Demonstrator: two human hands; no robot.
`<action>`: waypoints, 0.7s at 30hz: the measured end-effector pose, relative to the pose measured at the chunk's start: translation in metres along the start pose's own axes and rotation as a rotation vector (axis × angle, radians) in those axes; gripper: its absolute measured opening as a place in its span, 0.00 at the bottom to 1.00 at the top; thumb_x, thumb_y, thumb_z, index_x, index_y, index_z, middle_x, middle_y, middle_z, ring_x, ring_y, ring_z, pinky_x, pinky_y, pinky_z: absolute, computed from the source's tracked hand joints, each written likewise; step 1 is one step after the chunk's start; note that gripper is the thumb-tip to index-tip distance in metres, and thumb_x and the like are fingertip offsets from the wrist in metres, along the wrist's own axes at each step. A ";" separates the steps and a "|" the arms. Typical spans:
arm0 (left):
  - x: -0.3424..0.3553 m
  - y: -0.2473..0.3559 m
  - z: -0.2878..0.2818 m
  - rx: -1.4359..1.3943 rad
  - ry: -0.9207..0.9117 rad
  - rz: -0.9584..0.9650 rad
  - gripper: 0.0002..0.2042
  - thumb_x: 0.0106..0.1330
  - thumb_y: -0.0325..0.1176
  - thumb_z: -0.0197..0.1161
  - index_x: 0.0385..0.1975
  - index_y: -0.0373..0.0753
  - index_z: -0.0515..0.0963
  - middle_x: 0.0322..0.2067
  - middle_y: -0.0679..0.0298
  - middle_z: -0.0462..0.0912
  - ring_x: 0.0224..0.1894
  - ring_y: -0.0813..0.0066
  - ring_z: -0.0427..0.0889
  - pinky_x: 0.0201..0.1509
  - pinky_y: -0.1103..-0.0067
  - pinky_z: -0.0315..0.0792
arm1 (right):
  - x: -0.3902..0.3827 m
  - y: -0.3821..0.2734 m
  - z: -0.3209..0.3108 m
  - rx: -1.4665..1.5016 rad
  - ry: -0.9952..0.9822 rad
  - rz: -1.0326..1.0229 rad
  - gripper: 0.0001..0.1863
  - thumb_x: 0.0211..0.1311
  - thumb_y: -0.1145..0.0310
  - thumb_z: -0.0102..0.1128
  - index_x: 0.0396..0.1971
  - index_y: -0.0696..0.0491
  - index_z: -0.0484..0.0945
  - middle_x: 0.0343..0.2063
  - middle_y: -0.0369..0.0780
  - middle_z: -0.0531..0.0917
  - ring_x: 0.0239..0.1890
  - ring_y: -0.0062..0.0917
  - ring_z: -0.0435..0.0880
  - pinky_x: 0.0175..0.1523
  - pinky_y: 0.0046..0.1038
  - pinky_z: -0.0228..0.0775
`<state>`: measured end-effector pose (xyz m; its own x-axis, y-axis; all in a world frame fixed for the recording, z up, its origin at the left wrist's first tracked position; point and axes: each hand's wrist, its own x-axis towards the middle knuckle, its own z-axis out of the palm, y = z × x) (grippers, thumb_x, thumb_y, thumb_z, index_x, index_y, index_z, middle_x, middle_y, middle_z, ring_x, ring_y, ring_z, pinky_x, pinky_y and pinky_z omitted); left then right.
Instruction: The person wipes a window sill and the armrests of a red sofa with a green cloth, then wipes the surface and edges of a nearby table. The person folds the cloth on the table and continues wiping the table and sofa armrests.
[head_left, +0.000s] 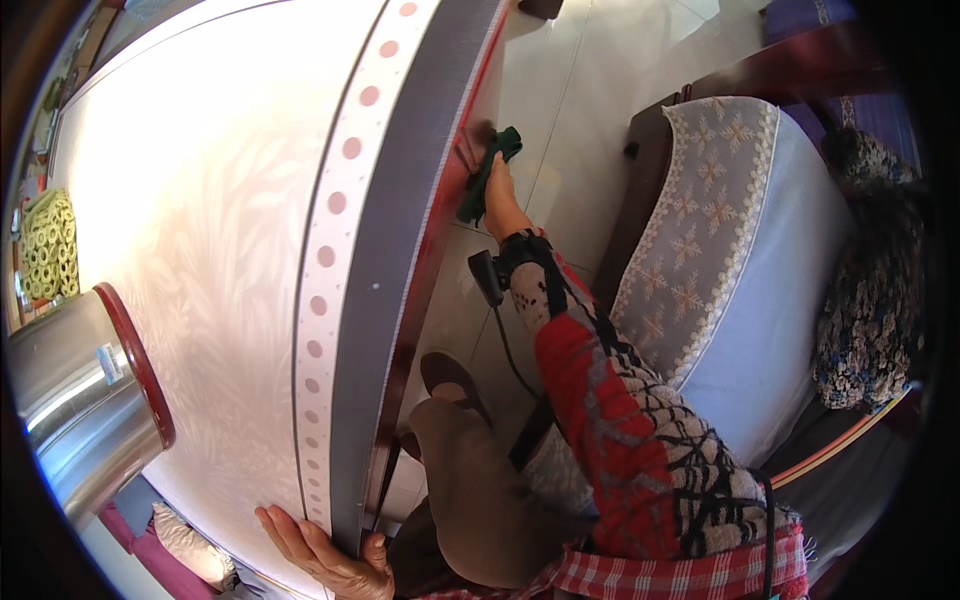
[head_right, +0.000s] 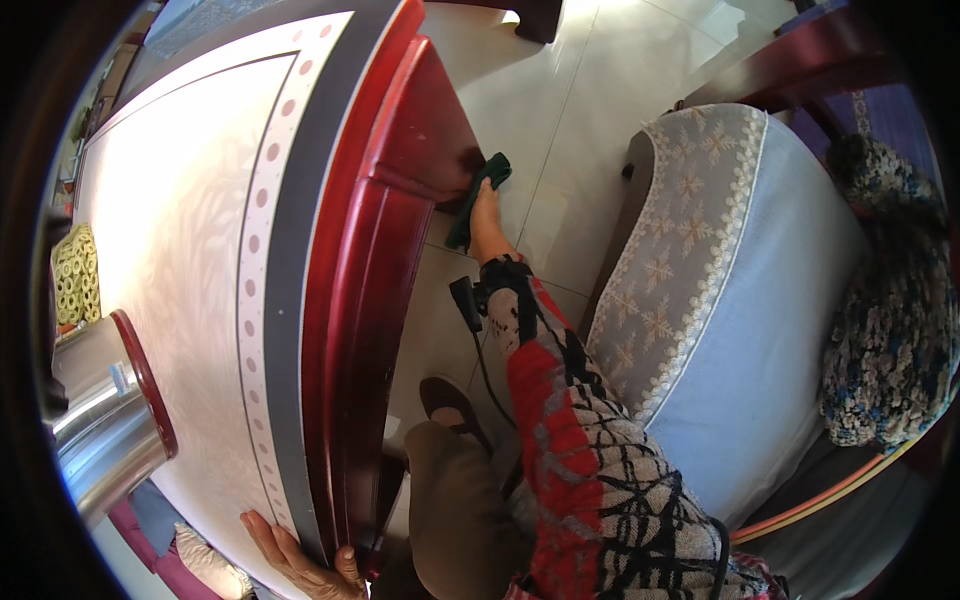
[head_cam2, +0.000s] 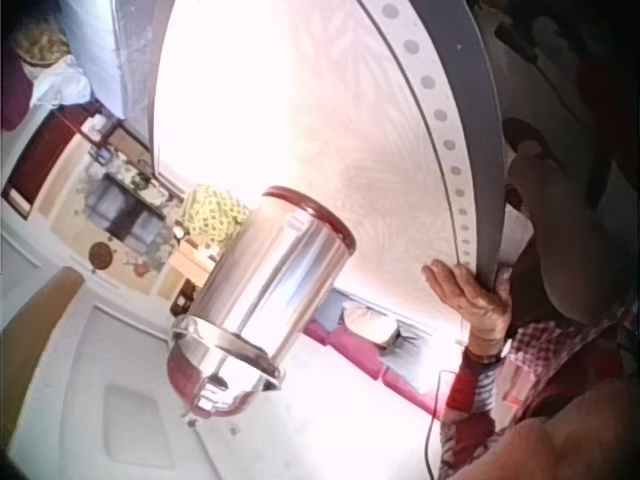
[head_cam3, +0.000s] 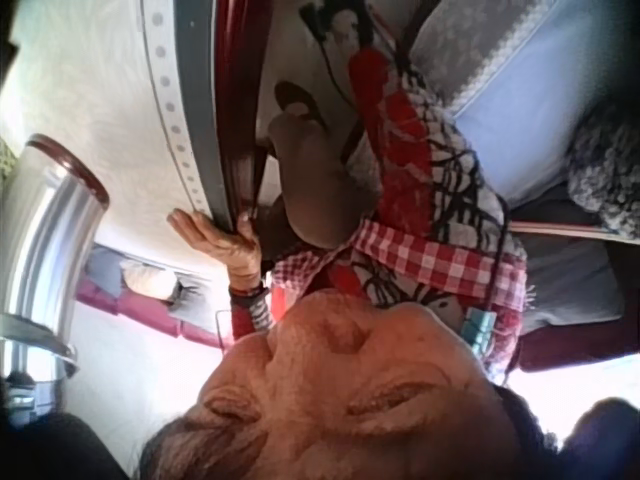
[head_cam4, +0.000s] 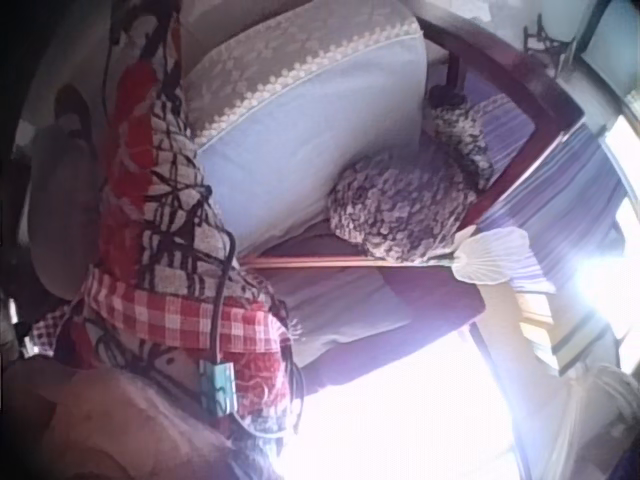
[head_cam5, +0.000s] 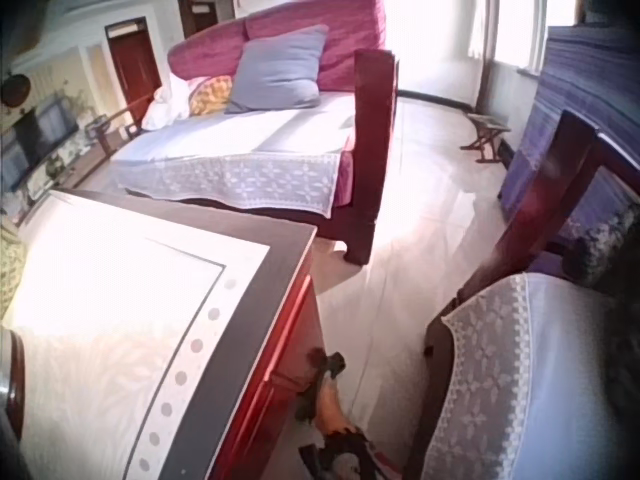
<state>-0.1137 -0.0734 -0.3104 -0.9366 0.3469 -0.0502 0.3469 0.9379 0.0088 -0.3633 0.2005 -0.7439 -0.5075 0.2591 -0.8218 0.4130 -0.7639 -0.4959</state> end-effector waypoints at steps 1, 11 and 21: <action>0.000 -0.001 0.000 -0.001 -0.011 -0.002 0.41 0.76 0.54 0.58 0.79 0.36 0.50 0.77 0.39 0.50 0.77 0.28 0.51 0.77 0.41 0.52 | 0.000 0.002 0.001 0.036 -0.023 -0.014 0.38 0.77 0.37 0.40 0.75 0.48 0.59 0.67 0.46 0.71 0.65 0.44 0.72 0.67 0.54 0.65; -0.011 -0.010 -0.013 0.015 -0.095 -0.064 0.39 0.74 0.52 0.60 0.76 0.37 0.53 0.76 0.39 0.53 0.76 0.25 0.52 0.75 0.38 0.49 | -0.062 -0.003 0.025 0.278 -0.035 -0.140 0.29 0.79 0.46 0.46 0.64 0.53 0.72 0.57 0.45 0.79 0.54 0.38 0.81 0.61 0.40 0.74; -0.013 -0.006 -0.010 -0.009 0.107 -0.037 0.41 0.61 0.38 0.74 0.73 0.35 0.60 0.76 0.46 0.56 0.78 0.36 0.51 0.79 0.45 0.49 | -0.248 -0.090 0.050 0.109 -0.208 -0.596 0.25 0.78 0.52 0.52 0.61 0.57 0.74 0.52 0.40 0.83 0.53 0.29 0.80 0.62 0.30 0.70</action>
<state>-0.1037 -0.0833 -0.3002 -0.9488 0.3108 0.0561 0.3122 0.9498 0.0176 -0.3125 0.1757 -0.4810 -0.7670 0.5464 -0.3363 -0.0596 -0.5826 -0.8105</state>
